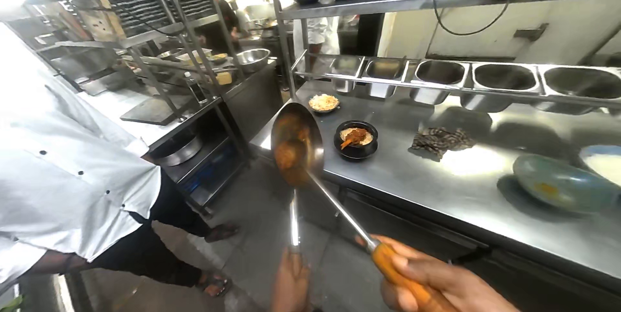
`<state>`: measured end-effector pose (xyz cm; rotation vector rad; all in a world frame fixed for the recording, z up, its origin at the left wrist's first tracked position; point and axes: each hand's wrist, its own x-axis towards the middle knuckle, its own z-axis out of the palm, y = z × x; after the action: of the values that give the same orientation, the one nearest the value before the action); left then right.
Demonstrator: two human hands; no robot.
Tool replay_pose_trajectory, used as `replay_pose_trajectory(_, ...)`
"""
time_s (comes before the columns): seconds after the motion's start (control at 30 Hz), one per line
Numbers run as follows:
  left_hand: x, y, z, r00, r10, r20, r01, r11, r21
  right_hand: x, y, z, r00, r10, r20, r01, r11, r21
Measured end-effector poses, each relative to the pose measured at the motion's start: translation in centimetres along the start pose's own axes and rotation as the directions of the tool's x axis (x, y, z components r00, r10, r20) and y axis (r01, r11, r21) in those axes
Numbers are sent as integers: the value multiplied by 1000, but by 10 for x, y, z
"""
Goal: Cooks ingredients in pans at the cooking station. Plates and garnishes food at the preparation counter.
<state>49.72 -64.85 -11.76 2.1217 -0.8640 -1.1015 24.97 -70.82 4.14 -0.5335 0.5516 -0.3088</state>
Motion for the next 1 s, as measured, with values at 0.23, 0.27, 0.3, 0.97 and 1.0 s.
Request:
replay_pose_trajectory(0.23,-16,-6,-1,992,50,112,10,879,-477,20,-4,-53,883,-211,420,3,896,444)
replay_pose_trajectory(0.27,-16,-8,0,991,40,124,27,870,-492,13,-6,-63,897,-236,375,72,912,404)
replay_pose_trajectory(0.3,-16,-9,0,991,24,135,47,864,-501,5,-10,-73,920,-257,297,157,934,320)
replay_pose_trajectory(0.97,-5,-23,5,979,-7,202,108,860,-498,12,-33,-183,680,-622,-389,-465,45,-884)
replay_pose_trajectory(1.0,-5,-22,5,980,-8,199,108,860,-499,14,-31,-184,674,-642,-367,-467,14,-884)
